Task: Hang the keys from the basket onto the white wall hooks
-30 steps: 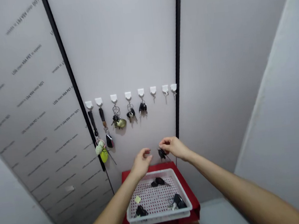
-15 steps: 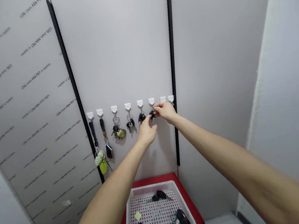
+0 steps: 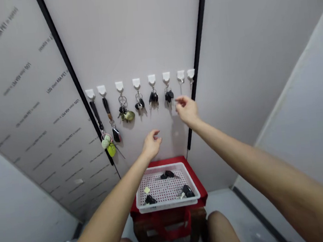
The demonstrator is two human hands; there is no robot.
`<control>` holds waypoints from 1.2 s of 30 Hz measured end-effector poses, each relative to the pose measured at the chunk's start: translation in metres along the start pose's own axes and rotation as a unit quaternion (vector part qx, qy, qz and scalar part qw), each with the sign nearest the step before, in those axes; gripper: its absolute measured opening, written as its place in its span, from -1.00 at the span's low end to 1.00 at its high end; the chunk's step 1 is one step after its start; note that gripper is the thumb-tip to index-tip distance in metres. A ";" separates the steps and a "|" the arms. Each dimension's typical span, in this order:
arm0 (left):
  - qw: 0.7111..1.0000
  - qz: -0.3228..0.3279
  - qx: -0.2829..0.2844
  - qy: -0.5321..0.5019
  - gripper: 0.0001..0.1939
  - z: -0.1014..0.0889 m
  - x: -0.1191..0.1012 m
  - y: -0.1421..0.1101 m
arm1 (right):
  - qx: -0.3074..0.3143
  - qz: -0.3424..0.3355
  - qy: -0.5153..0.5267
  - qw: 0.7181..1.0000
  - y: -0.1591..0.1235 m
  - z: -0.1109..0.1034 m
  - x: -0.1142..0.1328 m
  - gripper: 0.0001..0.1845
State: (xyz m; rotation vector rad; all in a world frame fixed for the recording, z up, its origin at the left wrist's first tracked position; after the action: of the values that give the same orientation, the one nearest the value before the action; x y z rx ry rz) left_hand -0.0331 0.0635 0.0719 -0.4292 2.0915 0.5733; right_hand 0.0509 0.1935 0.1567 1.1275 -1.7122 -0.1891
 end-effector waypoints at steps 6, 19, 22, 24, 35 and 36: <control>0.986 -0.155 0.047 0.030 -0.71 0.041 0.104 -0.049 | 0.411 0.046 -0.107 0.904 -0.127 0.111 -0.066 -0.73; 0.973 -0.194 0.102 0.072 -0.69 0.071 0.138 -0.073 | 0.447 0.025 -0.355 0.821 -0.164 0.141 -0.083 -0.75; 0.972 -0.191 0.114 0.073 -0.69 0.074 0.140 -0.075 | 0.453 0.033 -0.331 0.827 -0.169 0.141 -0.085 -0.77; 0.974 -0.182 0.114 0.071 -0.67 0.075 0.138 -0.076 | 0.448 0.042 -0.311 0.837 -0.168 0.138 -0.083 -0.78; 0.987 0.049 0.091 -0.121 -0.72 0.050 0.024 -0.009 | 0.266 0.106 0.063 0.956 -0.068 0.041 -0.038 -0.85; 0.985 0.070 0.078 -0.134 -0.71 0.046 0.009 0.000 | 0.236 0.110 0.085 0.962 -0.056 0.027 -0.031 -0.86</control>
State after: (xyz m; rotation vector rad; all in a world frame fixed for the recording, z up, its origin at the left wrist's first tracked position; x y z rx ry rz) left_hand -0.0075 0.0881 0.0417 -0.1083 1.8996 0.5120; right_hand 0.0630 0.1766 0.0906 1.2375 -1.7571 0.4666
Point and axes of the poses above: each hand's wrist, its own y-axis towards the middle knuckle, its own z-axis out of the palm, x = y × z, the point moved 6 cm from there along y, towards the middle knuckle, and after that the axes turned 14 degrees about x, right-handed, at the moved point
